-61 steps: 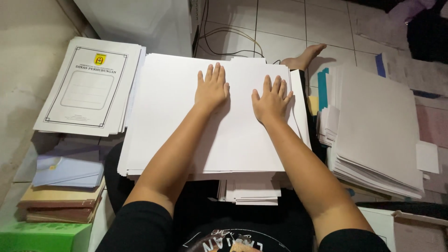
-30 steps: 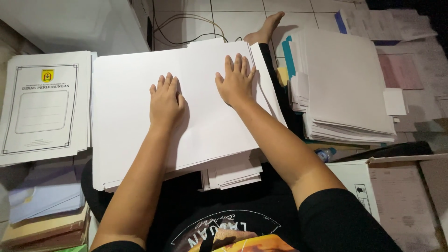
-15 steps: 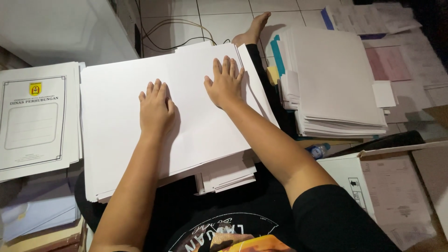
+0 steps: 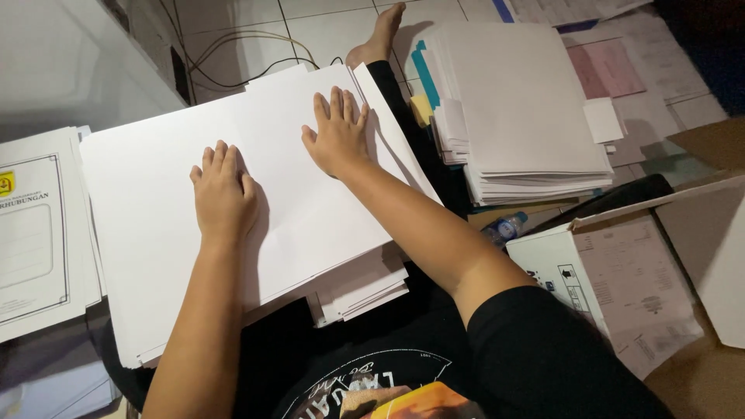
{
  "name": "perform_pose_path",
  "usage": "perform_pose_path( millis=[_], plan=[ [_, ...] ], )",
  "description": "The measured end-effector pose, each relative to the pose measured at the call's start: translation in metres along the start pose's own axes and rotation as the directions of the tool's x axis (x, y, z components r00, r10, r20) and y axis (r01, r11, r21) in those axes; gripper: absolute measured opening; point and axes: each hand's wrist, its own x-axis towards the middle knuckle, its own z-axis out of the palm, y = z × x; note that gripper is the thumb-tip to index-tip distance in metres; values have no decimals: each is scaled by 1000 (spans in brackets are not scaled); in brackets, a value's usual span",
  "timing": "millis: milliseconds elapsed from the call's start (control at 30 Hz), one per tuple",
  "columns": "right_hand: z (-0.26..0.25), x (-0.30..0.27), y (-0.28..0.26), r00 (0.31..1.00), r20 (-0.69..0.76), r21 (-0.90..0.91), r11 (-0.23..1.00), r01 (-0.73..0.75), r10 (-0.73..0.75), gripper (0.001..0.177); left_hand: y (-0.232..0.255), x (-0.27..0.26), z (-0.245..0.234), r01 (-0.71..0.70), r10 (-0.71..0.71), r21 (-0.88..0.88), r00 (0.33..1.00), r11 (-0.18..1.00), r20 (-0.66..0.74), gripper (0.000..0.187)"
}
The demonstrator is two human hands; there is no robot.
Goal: The person sits on the floor and repeatedly folds blank white sheets of paper in half. They smooth the crease with both hands, then unfold the sheet and place it on a growing stack to the left. The process is repeated for multiple sheets.
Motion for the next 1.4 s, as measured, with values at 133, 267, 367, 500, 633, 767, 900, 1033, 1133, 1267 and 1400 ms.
perform_pose_path(
  millis=[133,267,367,500,633,767,900,1033,1133,1267,1400],
  plan=[
    [1,-2,1,1000,-7,10,1000,7,-7,65,-3,-2,3,-2,2,-1,1000,1000,-5,50],
    [-11,-6,-5,1000,14,12,1000,25,-25,65,2,-1,0,-3,3,-4,1000,1000,-23,49],
    [-23,-8,-10,984,79,-9,987,159,-158,65,14,1,-10,-28,31,50,999,998,-43,51],
    [-26,-14,-26,934,156,-45,943,331,-320,63,18,-2,-13,4,-2,88,1000,996,-20,52],
    [-4,-4,-55,854,183,-36,865,501,-487,63,6,3,7,13,-6,71,996,997,-89,48],
    [31,14,-74,803,120,-13,808,589,-583,61,-9,4,36,6,12,88,980,996,-198,42],
    [34,26,-81,834,105,-40,836,548,-542,60,-13,4,38,24,-1,109,977,994,-213,43],
    [0,15,-77,943,139,-41,950,310,-302,65,1,3,12,91,-89,11,987,996,-131,46],
    [-15,12,-51,978,140,-72,984,166,-154,67,9,3,0,116,-117,-11,987,993,-113,46],
    [-12,17,4,994,107,-100,995,15,-4,71,15,2,-13,99,-98,15,993,995,-58,47],
    [-23,-17,15,989,146,-98,994,40,-26,73,18,3,-15,119,-119,16,993,993,0,48]
  ],
)
